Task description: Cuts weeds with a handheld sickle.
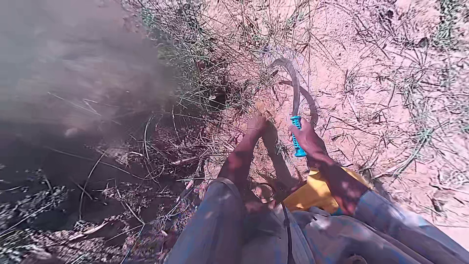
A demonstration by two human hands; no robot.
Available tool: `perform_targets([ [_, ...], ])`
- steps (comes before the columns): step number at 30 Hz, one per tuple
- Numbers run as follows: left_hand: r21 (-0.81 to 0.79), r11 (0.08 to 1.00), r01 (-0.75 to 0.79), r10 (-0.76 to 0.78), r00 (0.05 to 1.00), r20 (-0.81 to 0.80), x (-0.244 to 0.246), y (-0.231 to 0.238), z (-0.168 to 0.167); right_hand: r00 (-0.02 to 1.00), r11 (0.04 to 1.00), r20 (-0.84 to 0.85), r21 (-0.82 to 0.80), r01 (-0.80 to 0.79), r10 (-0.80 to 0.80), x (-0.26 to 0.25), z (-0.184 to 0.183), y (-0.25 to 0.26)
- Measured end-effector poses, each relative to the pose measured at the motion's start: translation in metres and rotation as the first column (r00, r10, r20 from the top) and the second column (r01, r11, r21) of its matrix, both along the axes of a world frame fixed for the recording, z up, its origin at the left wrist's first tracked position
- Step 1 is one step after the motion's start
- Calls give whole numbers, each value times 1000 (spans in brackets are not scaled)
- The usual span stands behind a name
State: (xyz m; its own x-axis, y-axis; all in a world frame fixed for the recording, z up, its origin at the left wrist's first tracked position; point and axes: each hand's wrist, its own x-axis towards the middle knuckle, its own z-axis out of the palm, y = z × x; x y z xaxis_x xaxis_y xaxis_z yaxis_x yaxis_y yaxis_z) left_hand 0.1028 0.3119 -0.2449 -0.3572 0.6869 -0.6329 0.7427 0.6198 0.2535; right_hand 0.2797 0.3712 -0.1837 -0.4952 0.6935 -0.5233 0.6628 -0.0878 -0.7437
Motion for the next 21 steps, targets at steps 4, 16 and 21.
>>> perform_targets([
  [4, -4, 1000, 26, -26, 997, 76, -38, -37, 6, 997, 996, 9, -41, -76, 76, -10, 8, -5],
  [16, 115, 983, -141, 160, 972, -174, -78, 19, -26, 993, 992, 25, -39, -117, 118, -11, -4, -8],
  [21, 189, 938, -289, 331, 908, -256, -93, 9, -27, 972, 976, 91, -37, -213, 215, -16, 2, -12],
])
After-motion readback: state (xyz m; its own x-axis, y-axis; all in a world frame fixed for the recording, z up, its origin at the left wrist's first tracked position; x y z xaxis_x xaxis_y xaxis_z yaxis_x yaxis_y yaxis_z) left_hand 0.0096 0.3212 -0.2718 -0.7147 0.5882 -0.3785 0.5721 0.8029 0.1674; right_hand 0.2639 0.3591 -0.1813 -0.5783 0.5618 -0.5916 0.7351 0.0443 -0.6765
